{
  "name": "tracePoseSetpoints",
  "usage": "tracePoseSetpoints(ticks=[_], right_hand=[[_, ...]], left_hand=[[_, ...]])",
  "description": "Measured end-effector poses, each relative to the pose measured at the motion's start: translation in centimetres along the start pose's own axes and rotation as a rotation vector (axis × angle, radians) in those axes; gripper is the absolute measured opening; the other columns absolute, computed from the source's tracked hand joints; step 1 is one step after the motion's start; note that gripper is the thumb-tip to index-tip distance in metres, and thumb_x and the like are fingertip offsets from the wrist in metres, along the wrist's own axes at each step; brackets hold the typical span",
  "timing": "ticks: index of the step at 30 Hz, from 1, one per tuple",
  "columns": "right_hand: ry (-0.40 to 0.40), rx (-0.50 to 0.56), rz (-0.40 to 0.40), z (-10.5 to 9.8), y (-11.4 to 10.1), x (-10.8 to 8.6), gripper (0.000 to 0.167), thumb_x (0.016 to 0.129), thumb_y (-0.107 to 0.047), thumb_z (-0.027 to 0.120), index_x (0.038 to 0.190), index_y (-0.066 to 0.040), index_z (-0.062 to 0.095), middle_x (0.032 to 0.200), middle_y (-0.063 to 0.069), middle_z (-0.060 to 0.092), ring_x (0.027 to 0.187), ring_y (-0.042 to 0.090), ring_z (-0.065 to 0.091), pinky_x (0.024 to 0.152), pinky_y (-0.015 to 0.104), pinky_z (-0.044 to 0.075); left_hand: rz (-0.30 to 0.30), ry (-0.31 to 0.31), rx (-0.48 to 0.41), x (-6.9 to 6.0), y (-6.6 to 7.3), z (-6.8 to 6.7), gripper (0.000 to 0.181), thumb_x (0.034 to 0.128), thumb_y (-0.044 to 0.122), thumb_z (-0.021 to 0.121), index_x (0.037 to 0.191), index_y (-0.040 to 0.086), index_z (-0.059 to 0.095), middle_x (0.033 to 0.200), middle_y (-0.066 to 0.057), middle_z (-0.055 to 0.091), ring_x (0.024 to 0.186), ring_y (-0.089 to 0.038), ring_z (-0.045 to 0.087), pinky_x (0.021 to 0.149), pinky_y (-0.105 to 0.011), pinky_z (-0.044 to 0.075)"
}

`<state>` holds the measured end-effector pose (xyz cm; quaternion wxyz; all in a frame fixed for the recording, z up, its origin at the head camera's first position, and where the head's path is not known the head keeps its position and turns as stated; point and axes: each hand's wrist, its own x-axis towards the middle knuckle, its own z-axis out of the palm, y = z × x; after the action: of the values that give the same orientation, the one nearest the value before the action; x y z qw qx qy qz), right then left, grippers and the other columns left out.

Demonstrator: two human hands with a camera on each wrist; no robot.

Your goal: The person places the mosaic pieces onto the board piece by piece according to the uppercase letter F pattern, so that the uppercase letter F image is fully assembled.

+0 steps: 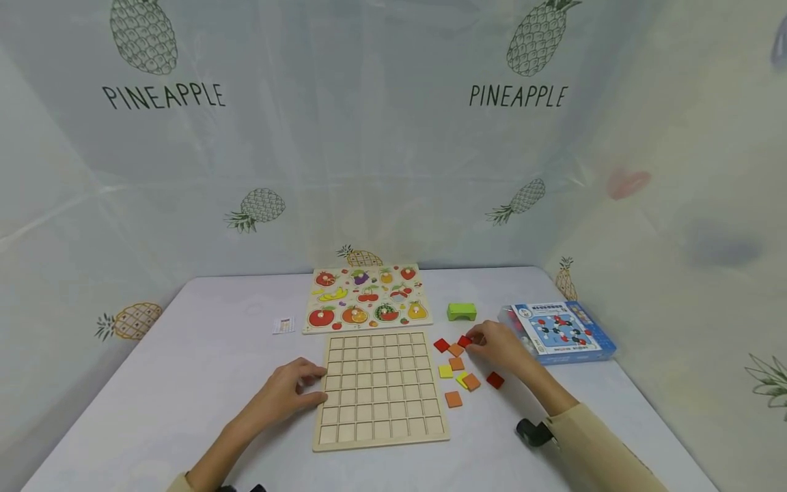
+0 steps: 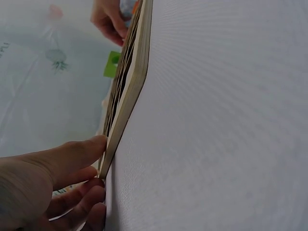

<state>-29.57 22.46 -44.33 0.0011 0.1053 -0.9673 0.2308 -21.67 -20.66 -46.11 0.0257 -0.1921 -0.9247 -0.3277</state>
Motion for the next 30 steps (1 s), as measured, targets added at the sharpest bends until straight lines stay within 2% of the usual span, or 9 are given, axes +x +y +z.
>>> tracePoseSetpoints(ticks=[12,23,30], right_hand=[[-0.008,-0.021,-0.003,-0.31,-0.49,0.13,0.023,0.085,-0.015,0.075,0.106,-0.006,0.072,0.09,0.003,0.068,0.079,0.015,0.056,0.077,0.031,0.054],[-0.013,-0.025,0.013,-0.29,-0.43,0.34,0.022,0.085,-0.015,0.074,0.105,-0.007,0.073,0.088,0.003,0.067,0.077,0.015,0.055,0.075,0.029,0.053],[-0.001,-0.033,-0.013,-0.14,-0.15,0.35,0.021,0.084,-0.015,0.074,0.103,-0.006,0.073,0.087,0.003,0.067,0.077,0.015,0.055,0.072,0.029,0.053]], left_hand=[[-0.005,0.01,-0.016,-0.17,0.33,-0.21,0.044,0.0783,0.027,0.082,0.116,0.006,0.071,0.103,0.0,0.066,0.086,-0.012,0.056,0.069,-0.02,0.047],[-0.003,-0.025,-0.001,0.02,0.16,-0.21,0.046,0.0793,0.027,0.081,0.118,0.005,0.07,0.104,-0.001,0.066,0.086,-0.012,0.056,0.068,-0.019,0.046],[0.005,-0.036,-0.007,0.01,0.06,-0.3,0.047,0.0799,0.029,0.081,0.119,0.006,0.07,0.105,-0.001,0.066,0.086,-0.011,0.055,0.067,-0.019,0.046]])
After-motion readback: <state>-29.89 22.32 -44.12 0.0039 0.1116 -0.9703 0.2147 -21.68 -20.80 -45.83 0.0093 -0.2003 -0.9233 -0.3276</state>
